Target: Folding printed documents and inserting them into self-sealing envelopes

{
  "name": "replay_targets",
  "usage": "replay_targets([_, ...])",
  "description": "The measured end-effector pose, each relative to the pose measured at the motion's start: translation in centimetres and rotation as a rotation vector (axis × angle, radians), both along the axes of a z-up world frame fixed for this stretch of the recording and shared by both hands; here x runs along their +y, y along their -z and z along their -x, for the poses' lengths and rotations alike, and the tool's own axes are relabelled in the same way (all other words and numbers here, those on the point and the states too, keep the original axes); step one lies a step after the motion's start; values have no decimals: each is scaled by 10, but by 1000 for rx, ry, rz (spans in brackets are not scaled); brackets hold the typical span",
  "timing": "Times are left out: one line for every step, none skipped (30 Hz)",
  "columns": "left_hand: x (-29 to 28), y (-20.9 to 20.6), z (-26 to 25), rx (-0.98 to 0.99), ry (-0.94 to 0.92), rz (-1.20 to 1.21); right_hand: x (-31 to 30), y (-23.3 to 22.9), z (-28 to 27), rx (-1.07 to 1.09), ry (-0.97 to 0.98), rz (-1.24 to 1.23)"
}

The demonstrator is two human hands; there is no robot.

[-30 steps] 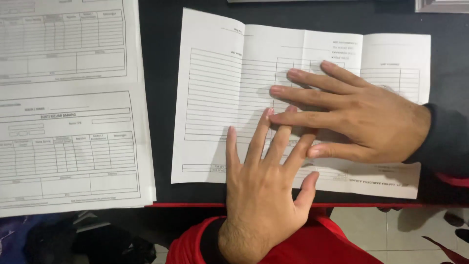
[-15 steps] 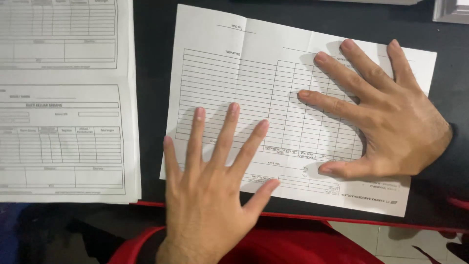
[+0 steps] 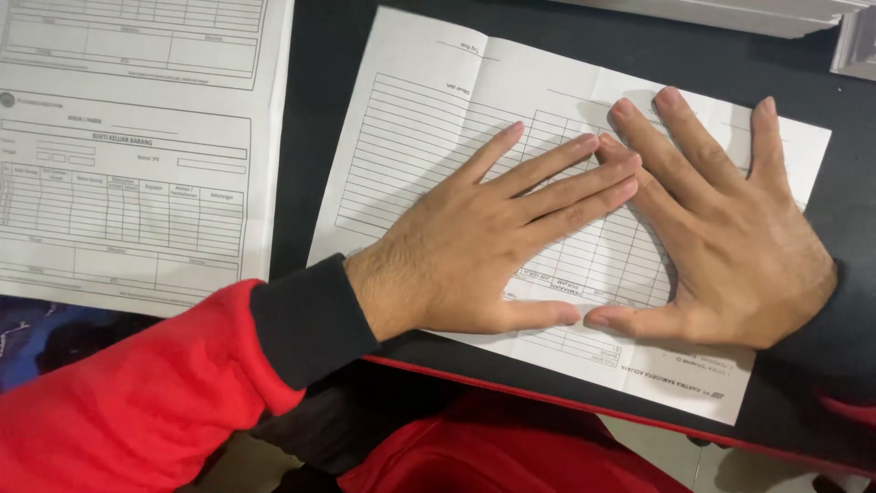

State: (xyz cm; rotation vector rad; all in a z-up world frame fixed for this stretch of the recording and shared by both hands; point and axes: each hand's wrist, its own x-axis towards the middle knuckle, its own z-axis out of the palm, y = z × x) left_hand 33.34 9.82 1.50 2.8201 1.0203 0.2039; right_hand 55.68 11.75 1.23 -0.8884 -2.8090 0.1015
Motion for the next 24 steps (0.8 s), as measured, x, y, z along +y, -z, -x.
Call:
replay_targets([1, 1, 1, 4, -3, -3, 0, 0, 0, 4, -3, -3])
replay_targets([1, 1, 1, -1, -30, 15, 1, 0, -1, 13, 3, -6])
replay_targets([0, 2, 2, -7, -54, 41, -1, 1, -1, 20, 10, -2])
replay_targets([2, 0, 5, -5, -55, 44, 0, 1, -2, 22, 10, 1])
replay_targets([4, -1, 7, 1, -75, 63, -1, 2, -3, 11, 25, -6])
replay_targets([6, -3, 10, 6, -96, 82, -1, 2, -3, 0, 41, -13])
replay_targets([8, -4, 13, 4, -96, 80, -1, 2, -3, -3, 41, -15])
replay_targets([9, -4, 16, 13, -116, 94, -1, 2, -3, -18, 51, -24])
replay_targets([10, -5, 19, 23, -139, 108, -1, 1, -3, -33, 59, -34])
replay_targets([13, -6, 21, 21, -140, 105, -1, 1, -3, -34, 58, -37])
replay_targets([15, -6, 24, 37, -158, 100, -1, 0, -3, -24, 64, -9])
replay_targets([16, -7, 27, 54, -176, 96, -2, 0, -3, -13, 71, 18])
replay_targets([18, -7, 27, 54, -176, 95, -2, -1, -3, -13, 71, 18])
replay_targets([19, -7, 27, 79, -182, 113, -2, -2, -2, -26, 85, 54])
replay_targets([21, -8, 27, 104, -188, 130, -2, -3, -2, -38, 100, 89])
replay_targets([22, -9, 27, 104, -187, 129, -2, -3, -3, -38, 101, 89])
replay_targets([23, -10, 27, 127, -187, 133, -3, -3, -3, -49, 106, 83])
replay_targets([23, -11, 26, 151, -187, 138, -3, -4, -4, -60, 110, 78])
replay_targets([24, -14, 26, 151, -186, 137, -2, -4, -6, -60, 112, 76])
replay_targets([25, -16, 25, 185, -179, 171, -1, -5, -9, -96, 107, 91])
replay_targets([26, -19, 24, 220, -172, 205, 1, -5, -11, -130, 105, 106])
replay_targets([27, -22, 22, 221, -171, 203, 1, -5, -13, -128, 107, 104])
replay_targets([28, -25, 20, 258, -200, 254, 2, -5, -15, -156, 107, 89])
replay_targets([30, -28, 18, 294, -229, 304, 2, -4, -17, -184, 107, 74])
